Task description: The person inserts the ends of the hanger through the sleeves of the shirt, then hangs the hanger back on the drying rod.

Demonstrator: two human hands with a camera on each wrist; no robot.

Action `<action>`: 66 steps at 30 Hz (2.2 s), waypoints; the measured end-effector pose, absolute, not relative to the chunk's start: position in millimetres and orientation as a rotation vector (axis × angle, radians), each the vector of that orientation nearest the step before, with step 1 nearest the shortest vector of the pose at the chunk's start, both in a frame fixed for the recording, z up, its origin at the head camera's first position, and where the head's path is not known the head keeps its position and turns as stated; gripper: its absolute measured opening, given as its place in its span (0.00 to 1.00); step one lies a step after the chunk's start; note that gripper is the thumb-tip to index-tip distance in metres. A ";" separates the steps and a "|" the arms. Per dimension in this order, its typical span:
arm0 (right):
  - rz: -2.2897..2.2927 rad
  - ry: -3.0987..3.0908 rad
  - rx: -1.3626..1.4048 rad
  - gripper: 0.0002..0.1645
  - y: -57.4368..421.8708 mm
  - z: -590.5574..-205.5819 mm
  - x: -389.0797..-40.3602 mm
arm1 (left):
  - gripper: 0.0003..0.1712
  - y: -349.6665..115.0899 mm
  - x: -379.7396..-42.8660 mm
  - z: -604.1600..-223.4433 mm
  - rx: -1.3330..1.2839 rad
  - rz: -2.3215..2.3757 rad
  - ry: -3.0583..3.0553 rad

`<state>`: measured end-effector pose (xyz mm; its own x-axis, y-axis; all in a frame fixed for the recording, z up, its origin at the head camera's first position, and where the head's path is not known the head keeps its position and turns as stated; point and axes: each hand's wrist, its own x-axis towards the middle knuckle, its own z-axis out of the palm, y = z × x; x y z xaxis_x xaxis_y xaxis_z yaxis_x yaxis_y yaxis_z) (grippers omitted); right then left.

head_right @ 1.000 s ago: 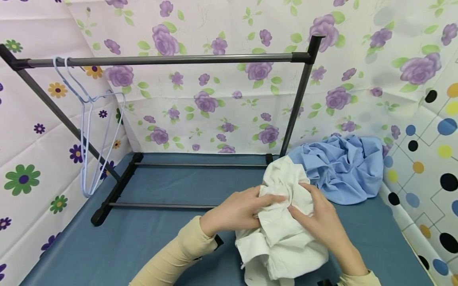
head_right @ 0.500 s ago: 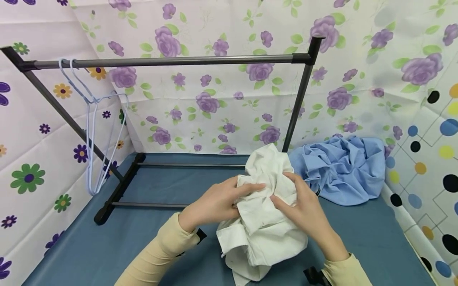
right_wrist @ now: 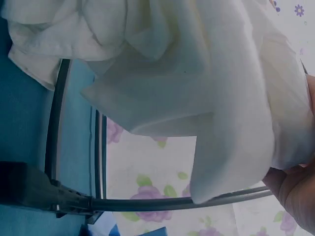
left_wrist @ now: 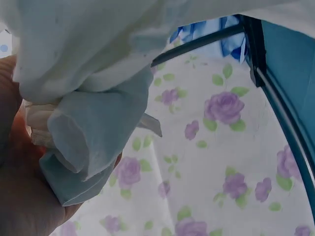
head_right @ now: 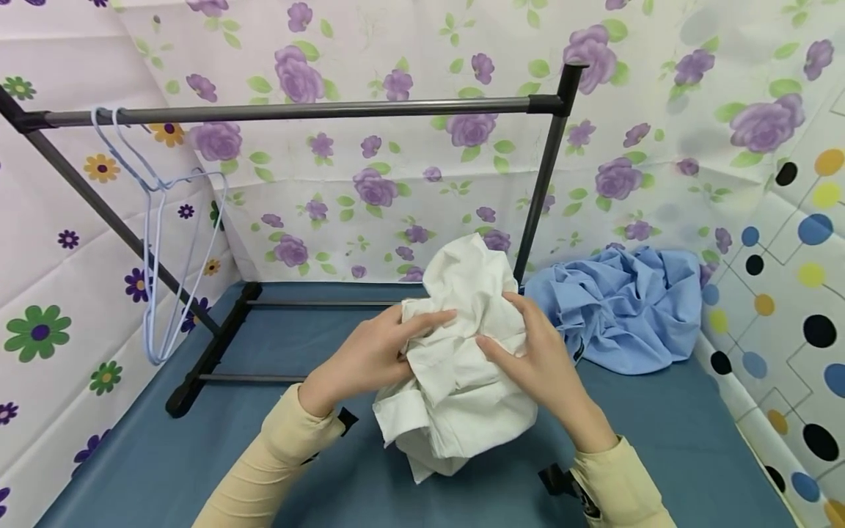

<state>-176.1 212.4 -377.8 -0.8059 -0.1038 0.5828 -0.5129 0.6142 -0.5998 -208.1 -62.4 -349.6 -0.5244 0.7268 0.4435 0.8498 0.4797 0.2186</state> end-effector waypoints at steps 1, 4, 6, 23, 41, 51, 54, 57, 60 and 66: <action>1.096 -2.336 0.487 0.43 211.6 -377.1 -177.5 | 0.41 -63.9 -208.7 -348.3 -1.329 -0.598 -2.428; 1.125 -2.349 0.476 0.44 208.8 -375.8 -182.0 | 0.40 -68.0 -211.1 -345.9 -1.293 -0.564 -2.405; 1.143 -2.381 0.457 0.46 206.8 -376.0 -184.7 | 0.40 -70.3 -212.5 -345.6 -1.270 -0.541 -2.401; 1.225 -2.584 0.435 0.49 196.6 -398.2 -210.1 | 0.38 -71.9 -222.2 -376.3 -1.175 -0.515 -2.515; 1.177 -2.729 0.607 0.43 196.8 -444.8 -213.5 | 0.38 -79.9 -217.9 -425.5 -1.164 -0.456 -2.813; 1.194 -2.776 0.561 0.40 194.8 -458.6 -218.2 | 0.39 -84.1 -219.5 -440.2 -1.080 -0.543 -2.909; 1.215 -2.795 0.543 0.41 193.3 -463.1 -219.3 | 0.39 -86.1 -219.5 -443.3 -1.082 -0.577 -2.926; 1.234 -2.808 0.525 0.42 193.5 -467.3 -219.7 | 0.39 -86.2 -220.3 -445.9 -1.084 -0.605 -2.936; 1.249 -2.808 0.514 0.42 194.2 -470.2 -219.6 | 0.39 -85.8 -221.4 -447.3 -1.081 -0.604 -2.941; 1.208 -2.794 0.524 0.42 198.9 -468.7 -218.7 | 0.40 -88.4 -224.4 -441.8 -1.110 -0.608 -2.954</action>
<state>-218.7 198.9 -468.7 -0.9412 -0.2857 0.1805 -0.3272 0.6369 -0.6981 -224.4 -88.4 -441.8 -0.7592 0.6477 0.0644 0.6205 0.6903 0.3721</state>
